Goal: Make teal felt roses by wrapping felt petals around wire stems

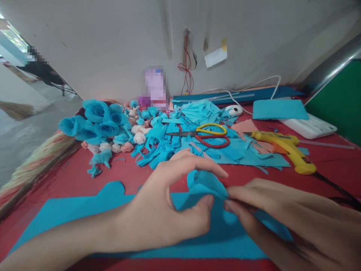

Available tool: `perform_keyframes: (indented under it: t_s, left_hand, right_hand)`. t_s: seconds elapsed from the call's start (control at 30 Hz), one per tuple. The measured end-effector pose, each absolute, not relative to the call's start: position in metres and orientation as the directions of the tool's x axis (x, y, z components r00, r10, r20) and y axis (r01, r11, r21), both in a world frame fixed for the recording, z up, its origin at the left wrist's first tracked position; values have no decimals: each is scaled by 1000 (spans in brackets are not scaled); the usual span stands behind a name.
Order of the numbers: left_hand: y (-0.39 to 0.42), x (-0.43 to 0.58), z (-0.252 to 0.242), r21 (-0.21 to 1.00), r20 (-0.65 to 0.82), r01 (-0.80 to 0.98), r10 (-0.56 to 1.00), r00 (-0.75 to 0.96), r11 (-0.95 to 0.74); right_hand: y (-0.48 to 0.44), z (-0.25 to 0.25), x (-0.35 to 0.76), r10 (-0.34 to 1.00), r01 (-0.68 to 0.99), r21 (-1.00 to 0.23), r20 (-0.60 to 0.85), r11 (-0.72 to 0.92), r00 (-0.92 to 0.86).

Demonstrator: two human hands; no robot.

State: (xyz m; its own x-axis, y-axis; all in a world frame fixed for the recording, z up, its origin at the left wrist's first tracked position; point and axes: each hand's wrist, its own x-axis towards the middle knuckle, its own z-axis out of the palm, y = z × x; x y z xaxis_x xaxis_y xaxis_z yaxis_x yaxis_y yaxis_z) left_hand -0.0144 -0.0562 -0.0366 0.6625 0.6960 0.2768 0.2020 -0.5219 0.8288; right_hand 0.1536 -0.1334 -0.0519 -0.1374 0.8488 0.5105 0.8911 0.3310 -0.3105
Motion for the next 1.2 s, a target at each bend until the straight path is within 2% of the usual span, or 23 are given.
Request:
perform_keyframes:
  t_s: [0.23, 0.4, 0.5, 0.67, 0.93, 1.2]
  left_hand:
    - [-55, -14, -38, 845, 253, 197, 697, 671, -497]
    - [-55, -14, -34, 891, 265, 112, 705, 659, -440]
    - [-55, -12, -34, 898, 304, 41, 686, 661, -438]
    - [-53, -12, -38, 917, 305, 11, 720, 623, -398]
    - [-53, -11, -41, 943, 296, -63, 742, 601, -326]
    - [-53, -10, -49, 955, 288, -113, 764, 577, -274]
  right_hand:
    - [-131, -52, 154, 835, 888, -303, 532, 346, -144]
    - [-127, -53, 163, 822, 795, -482, 568, 370, -38]
    - [-124, -53, 164, 844, 706, -606, 536, 366, 24]
    - [-119, -52, 157, 814, 609, -672, 577, 422, 72]
    - [-116, -50, 151, 868, 547, -752, 489, 368, 88]
    - [-115, -44, 151, 959, 486, -839, 283, 245, 5]
